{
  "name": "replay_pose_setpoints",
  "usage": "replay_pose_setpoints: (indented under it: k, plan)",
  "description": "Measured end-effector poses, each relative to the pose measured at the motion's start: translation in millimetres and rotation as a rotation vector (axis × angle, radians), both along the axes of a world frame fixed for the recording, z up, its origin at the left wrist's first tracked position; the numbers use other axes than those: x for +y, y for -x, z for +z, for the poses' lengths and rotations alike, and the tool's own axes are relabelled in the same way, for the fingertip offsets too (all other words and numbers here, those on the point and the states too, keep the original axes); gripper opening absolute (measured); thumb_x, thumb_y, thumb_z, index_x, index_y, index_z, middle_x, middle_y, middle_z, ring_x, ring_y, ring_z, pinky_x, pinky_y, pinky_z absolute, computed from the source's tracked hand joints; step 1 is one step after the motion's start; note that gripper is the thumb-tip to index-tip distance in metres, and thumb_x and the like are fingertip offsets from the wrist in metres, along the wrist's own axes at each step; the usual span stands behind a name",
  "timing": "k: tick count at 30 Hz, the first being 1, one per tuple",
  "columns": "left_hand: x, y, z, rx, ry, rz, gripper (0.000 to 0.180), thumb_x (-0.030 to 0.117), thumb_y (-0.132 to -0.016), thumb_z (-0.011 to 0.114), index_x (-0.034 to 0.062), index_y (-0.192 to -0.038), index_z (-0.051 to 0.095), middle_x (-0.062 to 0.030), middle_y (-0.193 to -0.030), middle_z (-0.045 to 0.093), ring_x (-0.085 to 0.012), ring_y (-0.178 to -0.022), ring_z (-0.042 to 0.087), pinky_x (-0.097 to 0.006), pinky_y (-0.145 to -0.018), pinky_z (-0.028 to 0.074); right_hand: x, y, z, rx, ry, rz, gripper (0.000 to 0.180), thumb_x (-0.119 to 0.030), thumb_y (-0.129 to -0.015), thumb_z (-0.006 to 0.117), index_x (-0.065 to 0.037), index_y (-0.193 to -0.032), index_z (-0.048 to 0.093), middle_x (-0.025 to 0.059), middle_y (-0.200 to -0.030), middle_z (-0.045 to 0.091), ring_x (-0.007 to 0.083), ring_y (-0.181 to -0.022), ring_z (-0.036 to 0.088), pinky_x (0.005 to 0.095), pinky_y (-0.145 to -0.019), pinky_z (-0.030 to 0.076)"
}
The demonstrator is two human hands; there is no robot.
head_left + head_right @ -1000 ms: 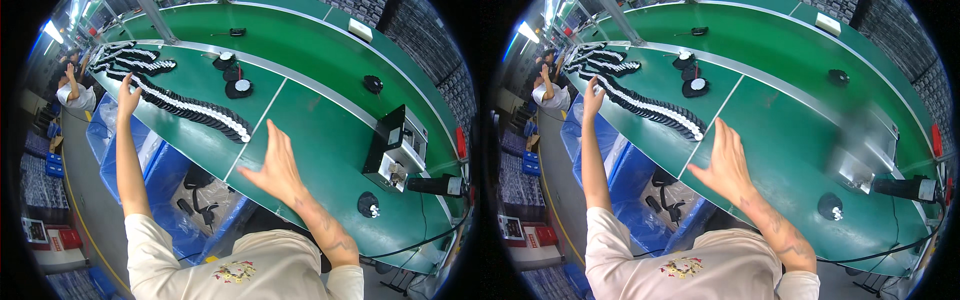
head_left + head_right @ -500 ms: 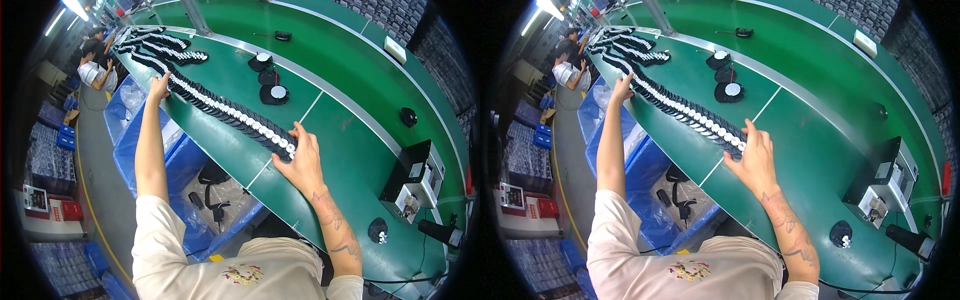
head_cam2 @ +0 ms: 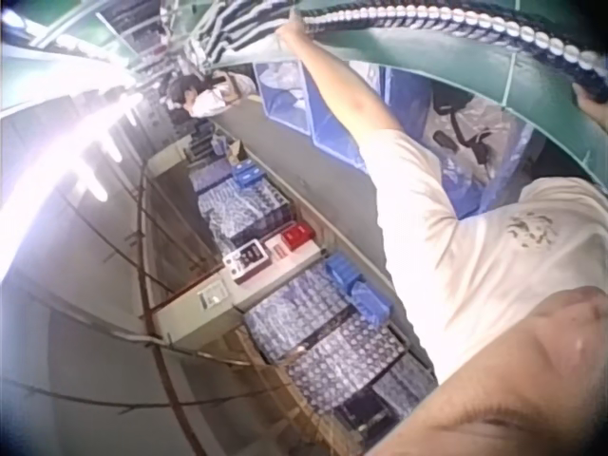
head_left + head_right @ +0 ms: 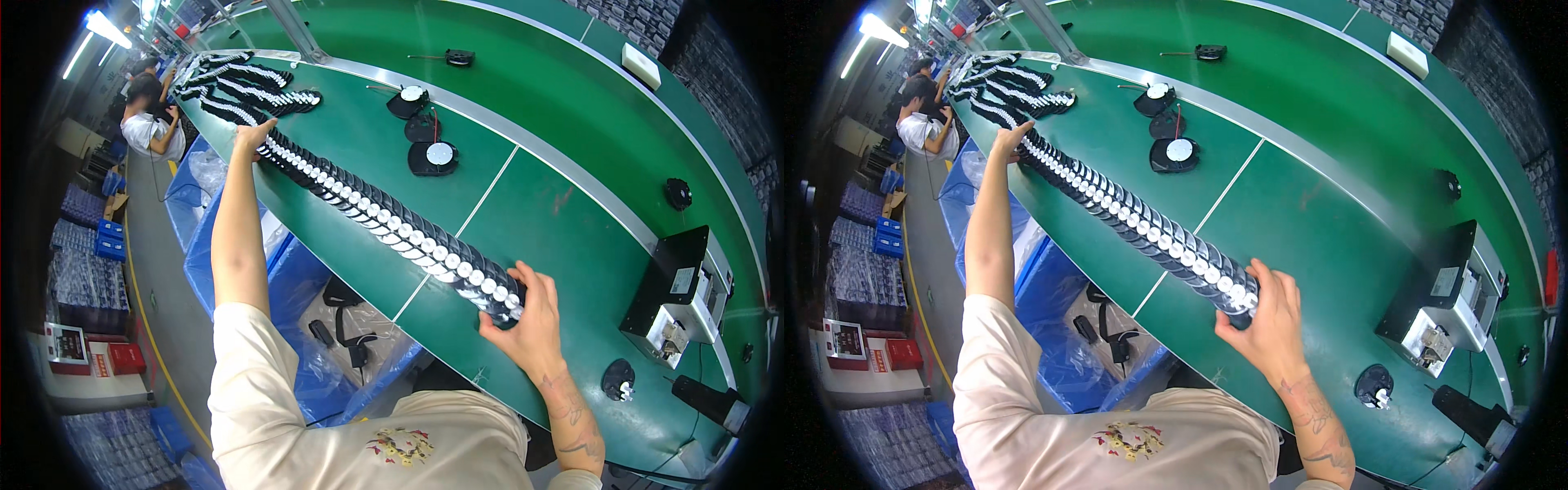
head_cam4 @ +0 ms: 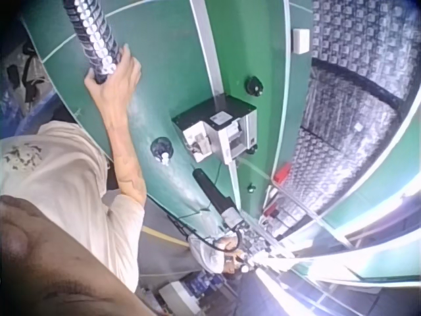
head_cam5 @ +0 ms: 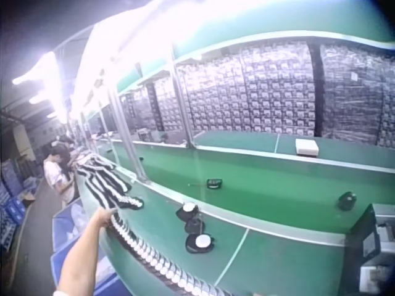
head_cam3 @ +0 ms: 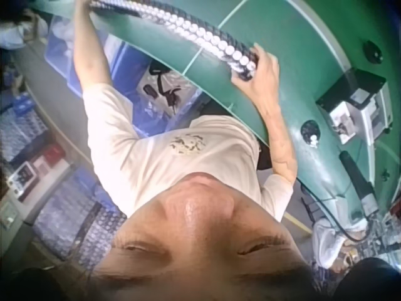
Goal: The recorder is assembling small electronic fans or motors on a production line using an electric screwdriver.
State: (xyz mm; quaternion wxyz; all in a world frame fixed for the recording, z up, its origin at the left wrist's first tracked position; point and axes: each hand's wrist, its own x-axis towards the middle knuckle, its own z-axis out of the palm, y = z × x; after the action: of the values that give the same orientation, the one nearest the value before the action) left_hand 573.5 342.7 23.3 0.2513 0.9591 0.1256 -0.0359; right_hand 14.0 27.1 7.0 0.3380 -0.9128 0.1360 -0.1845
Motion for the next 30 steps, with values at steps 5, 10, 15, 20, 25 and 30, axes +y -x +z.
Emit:
replay_pose_setpoints:
  k: [5,10,15,20,25,30]
  plan:
    - [-12,6,8,0.035,-0.069,-0.037,0.131,0.054,-0.061,0.088,-0.0150,-0.147,0.016,-0.0280,-0.142,0.047,-0.0382,-0.118,0.060,-0.046,-0.081,0.061,-6,29,1,-0.003,0.038,-0.039,0.079,-0.018,-0.061,0.084,0.001,-0.130,0.048,0.0131,-0.115,0.060,0.0332,-0.110,0.052,0.0448,-0.096,0.044]
    - [-28,13,15,0.074,-0.066,0.016,0.126,0.039,-0.063,0.084,-0.0084,-0.151,0.007,-0.0256,-0.140,0.050,-0.0362,-0.116,0.061,-0.047,-0.083,0.059,-8,50,-1,0.008,0.059,-0.076,0.076,-0.018,-0.061,0.084,-0.001,-0.127,0.051,0.0135,-0.114,0.059,0.0328,-0.108,0.054,0.0443,-0.093,0.045]
    - [-24,9,13,0.095,0.000,0.051,0.121,0.037,-0.067,0.080,0.0024,-0.154,0.005,-0.0231,-0.138,0.049,-0.0391,-0.117,0.058,-0.051,-0.093,0.054,-11,66,10,0.047,0.065,-0.094,0.074,-0.016,-0.060,0.083,-0.002,-0.126,0.051,0.0141,-0.116,0.058,0.0335,-0.109,0.054,0.0447,-0.093,0.045]
    - [-45,18,4,0.038,-0.112,-0.051,0.123,0.038,-0.065,0.080,-0.0112,-0.151,0.008,-0.0282,-0.137,0.053,-0.0378,-0.116,0.062,-0.048,-0.089,0.056,-15,98,26,0.164,0.176,-0.163,0.073,-0.015,-0.059,0.081,-0.002,-0.125,0.052,0.0156,-0.117,0.058,0.0355,-0.110,0.053,0.0454,-0.096,0.042]
    - [-3,-45,-55,0.215,0.046,-0.394,0.109,0.044,-0.070,0.084,-0.0126,-0.144,0.026,-0.0244,-0.131,0.056,-0.0304,-0.112,0.060,-0.039,-0.094,0.051,-23,128,50,0.275,0.257,-0.195,0.073,-0.013,-0.063,0.078,0.000,-0.129,0.050,0.0171,-0.123,0.059,0.0356,-0.116,0.052,0.0460,-0.099,0.038]
    - [-13,-55,-36,-0.469,-0.332,-0.501,0.126,0.059,-0.068,0.084,-0.0183,-0.146,0.022,-0.0301,-0.144,0.046,-0.0369,-0.134,0.046,-0.039,-0.113,0.035,-6,205,98,0.095,0.382,-0.068,0.044,-0.023,-0.078,0.076,-0.007,-0.116,0.061,0.0131,-0.125,0.065,0.0272,-0.110,0.060,0.0405,-0.088,0.047]
